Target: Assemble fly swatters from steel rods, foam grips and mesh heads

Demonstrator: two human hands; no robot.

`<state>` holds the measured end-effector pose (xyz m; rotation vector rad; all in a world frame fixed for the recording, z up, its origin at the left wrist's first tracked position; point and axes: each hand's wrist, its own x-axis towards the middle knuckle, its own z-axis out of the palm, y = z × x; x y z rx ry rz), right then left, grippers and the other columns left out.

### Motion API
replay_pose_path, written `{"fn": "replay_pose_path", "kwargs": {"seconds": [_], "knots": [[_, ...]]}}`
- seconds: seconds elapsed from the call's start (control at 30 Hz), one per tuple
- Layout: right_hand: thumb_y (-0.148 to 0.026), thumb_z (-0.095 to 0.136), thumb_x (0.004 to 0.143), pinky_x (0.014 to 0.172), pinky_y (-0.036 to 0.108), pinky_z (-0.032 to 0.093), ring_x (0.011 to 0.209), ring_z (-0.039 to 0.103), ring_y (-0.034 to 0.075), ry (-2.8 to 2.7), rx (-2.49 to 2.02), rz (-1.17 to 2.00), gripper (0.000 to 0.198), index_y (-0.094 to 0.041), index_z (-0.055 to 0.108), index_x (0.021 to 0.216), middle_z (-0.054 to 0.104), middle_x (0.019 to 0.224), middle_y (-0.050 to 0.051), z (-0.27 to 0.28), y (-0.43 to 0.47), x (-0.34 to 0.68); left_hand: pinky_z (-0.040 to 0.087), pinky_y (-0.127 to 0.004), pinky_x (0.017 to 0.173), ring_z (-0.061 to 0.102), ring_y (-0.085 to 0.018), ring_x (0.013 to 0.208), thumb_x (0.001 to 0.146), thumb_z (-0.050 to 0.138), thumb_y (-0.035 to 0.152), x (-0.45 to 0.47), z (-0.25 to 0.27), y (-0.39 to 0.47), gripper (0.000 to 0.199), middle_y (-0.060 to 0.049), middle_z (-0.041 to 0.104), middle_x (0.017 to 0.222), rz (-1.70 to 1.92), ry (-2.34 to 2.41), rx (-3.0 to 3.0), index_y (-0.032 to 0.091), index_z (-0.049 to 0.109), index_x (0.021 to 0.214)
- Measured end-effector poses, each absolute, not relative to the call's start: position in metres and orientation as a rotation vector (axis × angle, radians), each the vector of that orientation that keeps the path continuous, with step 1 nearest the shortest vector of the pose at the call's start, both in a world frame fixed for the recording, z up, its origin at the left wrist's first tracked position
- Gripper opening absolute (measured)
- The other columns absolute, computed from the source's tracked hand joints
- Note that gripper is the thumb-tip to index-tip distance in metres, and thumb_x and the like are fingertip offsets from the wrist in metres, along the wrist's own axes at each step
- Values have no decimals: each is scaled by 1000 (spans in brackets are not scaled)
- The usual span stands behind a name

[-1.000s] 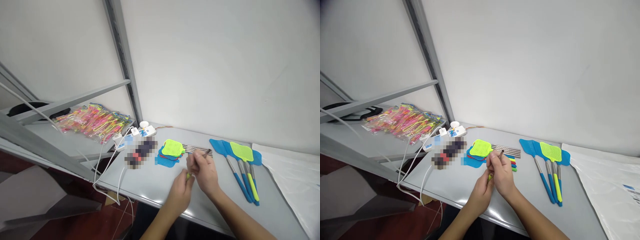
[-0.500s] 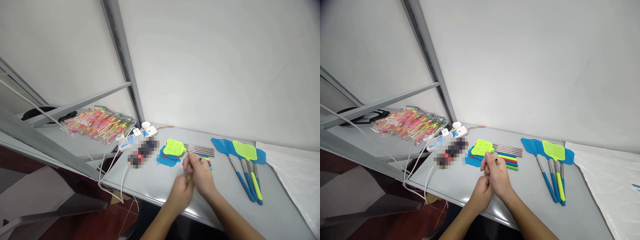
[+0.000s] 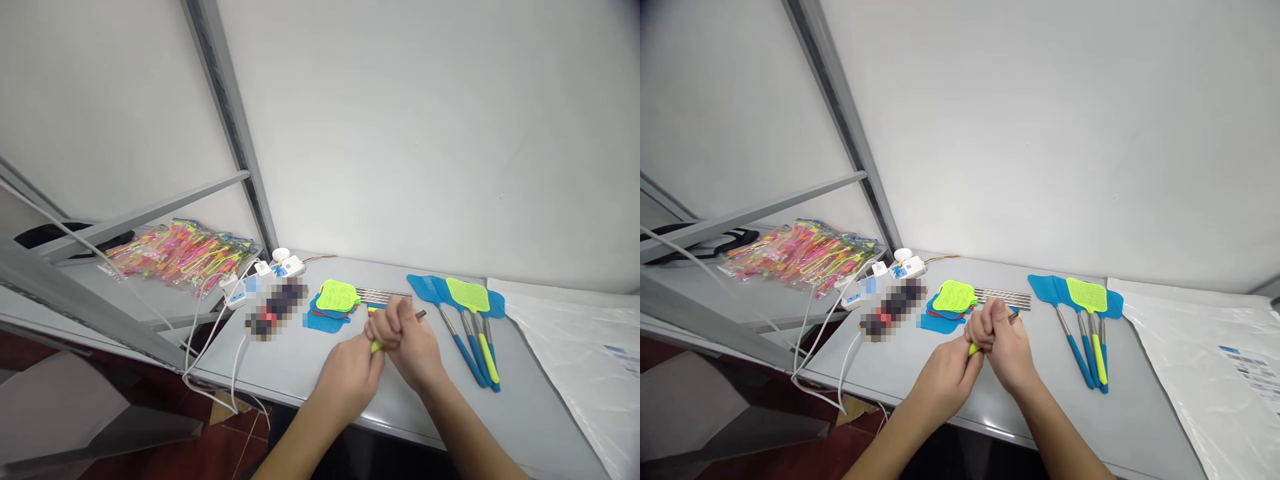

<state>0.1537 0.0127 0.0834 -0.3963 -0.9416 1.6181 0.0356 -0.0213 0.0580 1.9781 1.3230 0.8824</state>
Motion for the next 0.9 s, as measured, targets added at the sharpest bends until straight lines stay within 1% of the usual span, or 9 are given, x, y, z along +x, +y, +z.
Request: {"fn": "replay_pose_path", "kwargs": {"seconds": [0.1,0.17,0.23,0.33,0.4,0.5,0.63,0.8,0.9], "knots": [[-50,42,95,54,25,35,45,15,8,-698,-395,1565,44,-20,38,62,19,49,-10,90,23,169,33,-26,59,51,-16,63,93,47,42,31,53,-11,24,-1,57,73,926,1082,1685,20,57,93],[-45,42,96,51,24,33,43,11,8,-563,-390,1509,44,-20,36,61,16,48,-10,93,28,179,36,-25,58,48,-14,60,93,43,54,32,46,-1,38,0,54,70,1060,896,1308,19,56,90],[-46,42,96,48,23,33,42,10,8,-512,-380,1486,46,-20,35,58,15,46,-10,94,32,186,40,-26,60,51,-14,65,92,38,61,36,41,8,47,-3,55,77,1239,722,936,17,55,87],[-49,40,95,43,22,28,40,12,8,-510,-377,1489,51,-20,33,53,15,43,-9,92,34,188,43,-28,69,56,-17,78,91,39,61,47,43,19,48,-6,58,89,1314,521,614,16,55,88],[-50,38,95,41,23,26,39,13,8,-521,-386,1471,53,-20,33,52,16,43,-9,88,33,183,44,-29,71,57,-18,80,91,39,62,53,46,23,48,-7,59,90,1271,454,535,16,55,88],[-55,34,95,42,23,28,38,14,8,-561,-393,1426,56,-20,36,52,17,43,-9,84,28,175,45,-29,69,56,-17,74,91,37,63,60,48,24,50,-6,58,89,1280,451,468,16,55,88],[-61,27,94,44,24,31,38,15,8,-646,-351,1435,59,-20,36,53,16,42,-9,80,18,171,46,-28,66,49,-13,65,90,34,65,64,50,18,54,-5,56,91,1345,498,383,16,56,92],[-60,30,94,50,26,35,41,16,8,-666,-368,1499,56,-20,34,54,17,43,-9,78,18,172,45,-29,73,50,-14,70,90,31,67,70,54,9,55,-3,53,87,1351,534,387,17,55,88],[-60,35,92,51,27,37,41,17,9,-734,-423,1552,55,-20,35,54,19,42,-9,75,24,169,43,-27,71,50,-13,69,91,41,62,75,42,6,47,-1,51,77,1267,614,494,18,54,83]]}}
